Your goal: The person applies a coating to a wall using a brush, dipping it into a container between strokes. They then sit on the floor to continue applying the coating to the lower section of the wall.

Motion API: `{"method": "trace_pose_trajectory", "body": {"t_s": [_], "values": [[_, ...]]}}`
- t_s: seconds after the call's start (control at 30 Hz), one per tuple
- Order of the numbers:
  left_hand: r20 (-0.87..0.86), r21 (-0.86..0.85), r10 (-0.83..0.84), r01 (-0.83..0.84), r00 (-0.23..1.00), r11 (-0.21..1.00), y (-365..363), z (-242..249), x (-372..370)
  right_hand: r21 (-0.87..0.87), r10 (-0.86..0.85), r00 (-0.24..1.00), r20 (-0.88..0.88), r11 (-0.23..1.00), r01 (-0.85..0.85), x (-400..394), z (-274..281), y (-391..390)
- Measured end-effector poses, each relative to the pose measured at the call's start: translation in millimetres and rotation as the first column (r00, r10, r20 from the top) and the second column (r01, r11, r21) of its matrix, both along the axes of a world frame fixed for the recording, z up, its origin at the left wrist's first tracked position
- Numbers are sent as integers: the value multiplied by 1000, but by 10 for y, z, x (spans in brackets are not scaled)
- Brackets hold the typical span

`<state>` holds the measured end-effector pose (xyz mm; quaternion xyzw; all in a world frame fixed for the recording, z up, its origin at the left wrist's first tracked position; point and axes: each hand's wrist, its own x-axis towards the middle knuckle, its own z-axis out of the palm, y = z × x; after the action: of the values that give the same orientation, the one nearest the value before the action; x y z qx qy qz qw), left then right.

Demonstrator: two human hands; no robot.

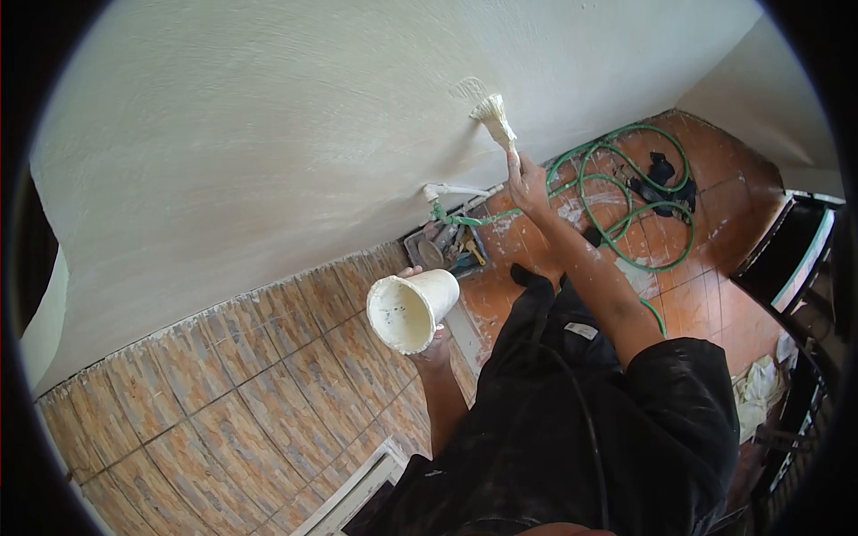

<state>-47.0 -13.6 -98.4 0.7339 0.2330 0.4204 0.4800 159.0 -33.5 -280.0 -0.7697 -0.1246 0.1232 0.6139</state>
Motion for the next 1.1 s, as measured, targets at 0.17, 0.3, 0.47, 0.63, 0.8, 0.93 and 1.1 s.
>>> {"method": "trace_pose_trajectory", "body": {"t_s": [0.17, 0.3, 0.47, 0.63, 0.8, 0.93, 1.1], "values": [[-28, 24, -6, 7, 1000, 1000, 83, 22, -71, -83, -13, 990, -137, 997, 2, -265, -334, -252], [-39, 72, -43, 46, 998, 996, 141, -24, -87, 143, 11, 978, -207, 990, 19, -446, 1, -298], [-91, 65, -57, 63, 994, 996, 141, -170, -228, 309, 91, 984, -154, 950, -39, -241, 554, -37], [-140, 16, -38, 41, 989, 999, 30, -79, -266, 352, 173, 949, -263, 933, -72, 84, 291, 239], [-108, -104, -7, -4, 994, 995, -43, -31, -433, -75, 95, 869, -486, 986, -150, 26, -535, 126], [-67, -155, -11, 1, 998, 988, -86, -39, -502, -437, -98, 904, -416, 894, -104, -16, -1219, 172], [11, -176, -53, 54, 999, 983, -117, -104, -538, -314, -22, 934, -356, 944, -98, 164, -420, 51]]}}
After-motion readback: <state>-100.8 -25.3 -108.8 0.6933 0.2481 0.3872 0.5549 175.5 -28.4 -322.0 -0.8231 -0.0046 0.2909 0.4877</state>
